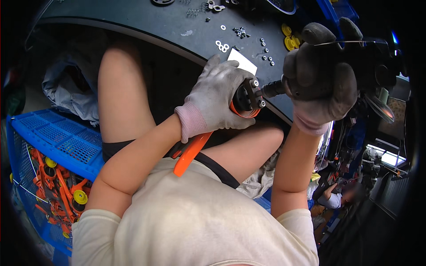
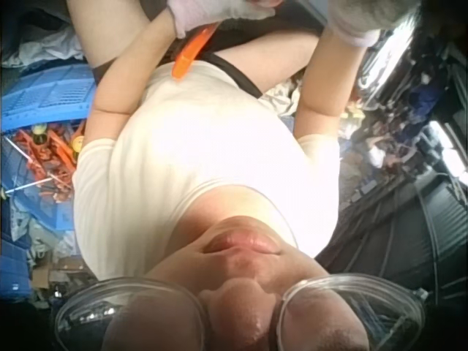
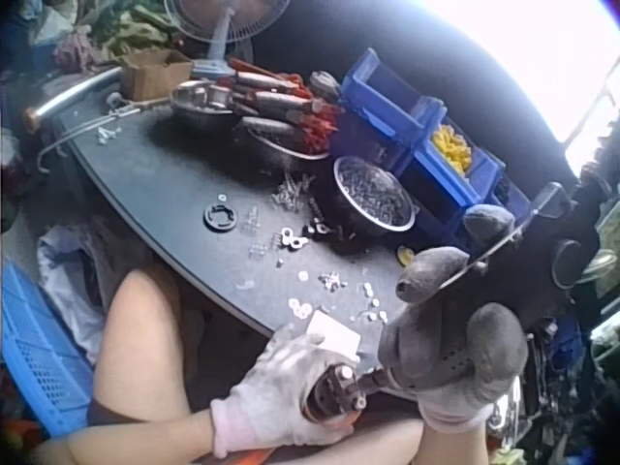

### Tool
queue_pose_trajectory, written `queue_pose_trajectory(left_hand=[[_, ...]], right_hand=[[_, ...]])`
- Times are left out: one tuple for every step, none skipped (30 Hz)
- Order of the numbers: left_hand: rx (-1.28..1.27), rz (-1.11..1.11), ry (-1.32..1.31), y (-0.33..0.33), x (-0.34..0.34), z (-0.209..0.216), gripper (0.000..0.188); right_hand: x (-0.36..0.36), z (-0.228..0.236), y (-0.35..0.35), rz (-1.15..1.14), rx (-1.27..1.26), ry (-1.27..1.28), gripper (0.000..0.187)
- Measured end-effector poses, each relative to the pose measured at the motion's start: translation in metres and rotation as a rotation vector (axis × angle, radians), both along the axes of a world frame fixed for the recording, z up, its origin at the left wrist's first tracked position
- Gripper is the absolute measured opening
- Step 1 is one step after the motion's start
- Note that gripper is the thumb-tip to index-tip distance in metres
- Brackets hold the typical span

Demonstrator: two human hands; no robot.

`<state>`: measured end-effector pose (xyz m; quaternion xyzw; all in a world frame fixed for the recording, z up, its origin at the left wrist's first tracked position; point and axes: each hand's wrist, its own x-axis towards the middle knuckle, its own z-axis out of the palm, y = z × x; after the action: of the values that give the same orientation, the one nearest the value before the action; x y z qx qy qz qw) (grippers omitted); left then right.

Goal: Assembling an orange hand-tool mechanism by inserting components and securing them using a power screwdriver and manual force.

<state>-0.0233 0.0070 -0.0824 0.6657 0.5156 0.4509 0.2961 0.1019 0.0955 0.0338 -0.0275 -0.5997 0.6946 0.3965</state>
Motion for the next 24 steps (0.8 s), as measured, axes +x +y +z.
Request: queue_pose_trajectory(left_hand=[[-0.007,-0.012,0.001,0.001,0.001,-0.001,0.076],[-0.015,-0.024,0.003,0.001,0.001,-0.002,0.075],[-0.015,-0.026,0.006,0.0,0.001,-0.001,0.075],[-0.009,-0.026,-0.002,0.0,0.0,0.0,0.074],[-0.003,-0.024,-0.01,-0.001,-0.001,0.001,0.074],[-0.004,-0.024,-0.006,-0.001,-0.001,0.0,0.074],[-0.002,-0.002,-0.023,-0.001,0.001,-0.001,0.073],[0.0,0.021,-0.04,-0.002,0.003,-0.002,0.073],[0.0,0.016,-0.038,-0.001,0.004,-0.003,0.073],[0.022,0.024,-0.045,-0.001,0.005,-0.004,0.073],[0.043,0.032,-0.052,-0.001,0.005,-0.005,0.074],[0.042,0.03,-0.049,-0.001,0.006,-0.006,0.074],[0.035,0.039,-0.045,-0.001,0.006,-0.006,0.074],[0.027,0.047,-0.042,-0.001,0.006,-0.007,0.075],[0.027,0.045,-0.041,-0.001,0.006,-0.006,0.075],[0.017,0.044,-0.046,-0.002,0.006,-0.006,0.074],[0.006,0.043,-0.052,-0.002,0.006,-0.005,0.074],[0.006,0.041,-0.052,-0.002,0.005,-0.003,0.074],[0.0,0.025,-0.043,-0.001,0.003,-0.001,0.075],[-0.007,0.008,-0.035,-0.001,0.002,0.0,0.078],[-0.007,0.007,-0.035,-0.002,0.003,-0.002,0.078],[0.004,0.02,-0.034,-0.002,0.005,-0.004,0.077],[0.015,0.033,-0.033,-0.002,0.005,-0.005,0.076],[0.016,0.034,-0.033,-0.002,0.005,-0.005,0.076]], right_hand=[[-0.001,0.003,-0.007,-0.128,0.078,-0.123,0.056],[-0.001,0.005,-0.011,-0.256,0.156,-0.246,0.056],[0.001,0.007,-0.011,-0.258,0.154,-0.243,0.056],[0.004,0.01,-0.01,-0.194,0.157,-0.301,0.056],[0.006,0.011,-0.009,-0.128,0.16,-0.359,0.056],[0.005,0.01,-0.01,-0.128,0.159,-0.355,0.056],[0.005,0.01,-0.011,-0.165,0.159,-0.347,0.055],[0.005,0.009,-0.011,-0.202,0.159,-0.339,0.055],[0.004,0.009,-0.012,-0.238,0.158,-0.331,0.055],[0.003,0.007,-0.012,-0.271,0.156,-0.323,0.057],[0.003,0.006,-0.012,-0.304,0.154,-0.314,0.059],[0.004,0.005,-0.01,-0.306,0.152,-0.312,0.059],[0.005,0.004,-0.007,-0.263,0.135,-0.279,0.056],[0.006,0.003,-0.006,-0.22,0.118,-0.247,0.054],[0.005,0.005,-0.008,-0.223,0.117,-0.246,0.054],[0.003,0.007,-0.013,-0.272,0.104,-0.26,0.051],[0.001,0.007,-0.016,-0.321,0.09,-0.274,0.049],[-0.002,0.006,-0.016,-0.322,0.09,-0.274,0.049],[-0.006,0.004,-0.017,-0.358,0.093,-0.201,0.049],[-0.007,0.002,-0.018,-0.393,0.097,-0.129,0.049],[-0.004,0.003,-0.018,-0.395,0.097,-0.128,0.049],[0.001,0.005,-0.018,-0.327,0.082,-0.145,0.05],[0.004,0.006,-0.019,-0.259,0.068,-0.162,0.052],[0.005,0.004,-0.021,-0.258,0.069,-0.161,0.052]])
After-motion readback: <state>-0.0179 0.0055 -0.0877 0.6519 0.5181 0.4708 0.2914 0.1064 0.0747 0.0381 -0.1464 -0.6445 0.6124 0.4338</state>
